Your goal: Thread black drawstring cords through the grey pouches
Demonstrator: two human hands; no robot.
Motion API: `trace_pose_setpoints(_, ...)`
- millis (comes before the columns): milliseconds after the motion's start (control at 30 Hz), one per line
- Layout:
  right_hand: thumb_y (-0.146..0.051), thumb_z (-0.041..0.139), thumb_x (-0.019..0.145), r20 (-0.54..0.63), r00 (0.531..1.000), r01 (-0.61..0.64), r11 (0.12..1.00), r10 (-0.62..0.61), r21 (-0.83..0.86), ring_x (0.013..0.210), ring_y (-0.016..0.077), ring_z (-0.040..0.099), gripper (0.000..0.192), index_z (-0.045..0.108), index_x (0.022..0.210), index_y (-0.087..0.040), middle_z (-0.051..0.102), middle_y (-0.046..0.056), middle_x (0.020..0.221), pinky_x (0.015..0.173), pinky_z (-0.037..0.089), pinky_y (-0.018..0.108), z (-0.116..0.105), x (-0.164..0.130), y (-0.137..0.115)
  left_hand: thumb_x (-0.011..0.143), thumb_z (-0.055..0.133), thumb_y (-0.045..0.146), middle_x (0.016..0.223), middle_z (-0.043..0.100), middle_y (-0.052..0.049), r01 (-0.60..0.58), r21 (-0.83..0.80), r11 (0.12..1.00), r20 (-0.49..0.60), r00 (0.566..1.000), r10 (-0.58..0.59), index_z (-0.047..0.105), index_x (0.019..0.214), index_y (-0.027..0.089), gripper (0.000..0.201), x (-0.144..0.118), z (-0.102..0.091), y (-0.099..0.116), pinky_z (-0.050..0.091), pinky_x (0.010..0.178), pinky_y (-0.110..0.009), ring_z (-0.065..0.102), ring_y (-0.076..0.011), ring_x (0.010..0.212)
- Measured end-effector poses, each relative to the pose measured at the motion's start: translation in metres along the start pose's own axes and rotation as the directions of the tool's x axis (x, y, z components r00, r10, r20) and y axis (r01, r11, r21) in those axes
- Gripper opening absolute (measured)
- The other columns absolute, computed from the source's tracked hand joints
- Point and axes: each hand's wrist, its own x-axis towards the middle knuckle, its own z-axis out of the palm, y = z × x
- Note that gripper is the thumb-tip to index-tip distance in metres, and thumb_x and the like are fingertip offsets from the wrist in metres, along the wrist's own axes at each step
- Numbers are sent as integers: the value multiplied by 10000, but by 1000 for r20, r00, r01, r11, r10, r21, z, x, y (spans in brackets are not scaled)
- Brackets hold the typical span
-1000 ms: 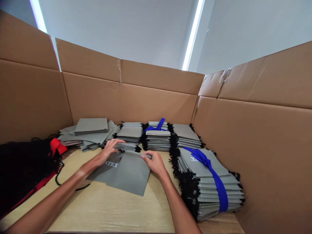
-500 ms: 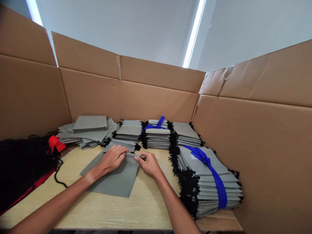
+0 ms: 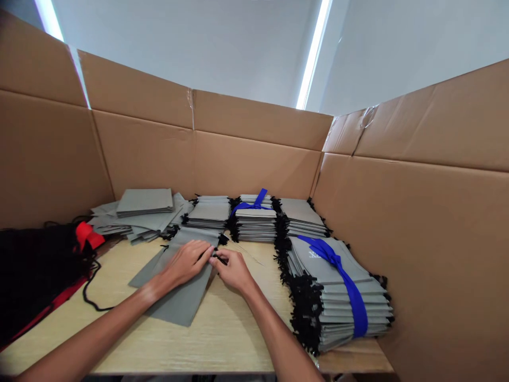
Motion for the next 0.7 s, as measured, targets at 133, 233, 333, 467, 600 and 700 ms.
trace_pose_setpoints(133, -458, 631, 1031, 9, 999, -42, 998, 42, -51, 710, 203, 730, 360, 799, 860, -188, 792, 42, 774, 709, 561, 288, -6, -1, -3, 1089, 434, 436, 839, 740, -104, 75, -20, 997, -13, 997, -76, 656, 804, 259, 402, 1, -2, -6, 484, 834, -399, 665, -299, 842)
trace_pose_setpoints(233, -438, 614, 1048, -17, 999, -34, 997, 33, -75, 696, 198, 730, 357, 795, 857, -197, 783, 31, 756, 703, 540, 276, -7, -2, -3, 1097, 426, 459, 872, 747, -77, 109, -127, 986, 30, 994, -106, 653, 876, 273, 368, -1, -2, -1, 503, 820, -378, 693, -294, 860)
trace_pose_setpoints(333, -397, 602, 1064, -3, 1000, -16, 988, 16, -152, 716, 195, 731, 318, 808, 901, -216, 791, 15, 777, 729, 518, 271, -10, -3, -5, 1105, 432, 471, 984, 773, -69, 100, -199, 975, 68, 994, -88, 680, 998, 277, 332, -2, -4, 5, 518, 863, -368, 711, -288, 919)
trace_pose_setpoints(467, -346, 569, 1081, 14, 1000, 17, 948, -13, -318, 730, 193, 707, 372, 780, 795, -237, 782, 6, 759, 768, 486, 272, -20, -5, -11, 1101, 447, 471, 1098, 778, -86, 82, -155, 984, 78, 994, -70, 725, 1070, 280, 338, -2, -10, 0, 518, 967, -369, 712, -299, 1042)
trace_pose_setpoints(600, -305, 543, 1072, 31, 999, 37, 917, -27, -396, 747, 205, 697, 357, 779, 812, -246, 780, 18, 776, 763, 471, 276, -27, -6, -15, 1093, 490, 508, 1105, 767, -62, 73, -189, 979, 133, 990, -48, 756, 1147, 294, 345, -5, -11, -7, 527, 973, -349, 712, -282, 1043)
trace_pose_setpoints(700, -303, 531, 1067, 28, 999, 43, 903, -34, -427, 753, 213, 689, 336, 782, 849, -253, 783, 28, 806, 741, 457, 280, -30, -6, -16, 1095, 490, 529, 1146, 758, -69, 55, -163, 985, 165, 986, -28, 766, 1177, 299, 368, -7, -9, -8, 532, 956, -351, 714, -290, 1062)
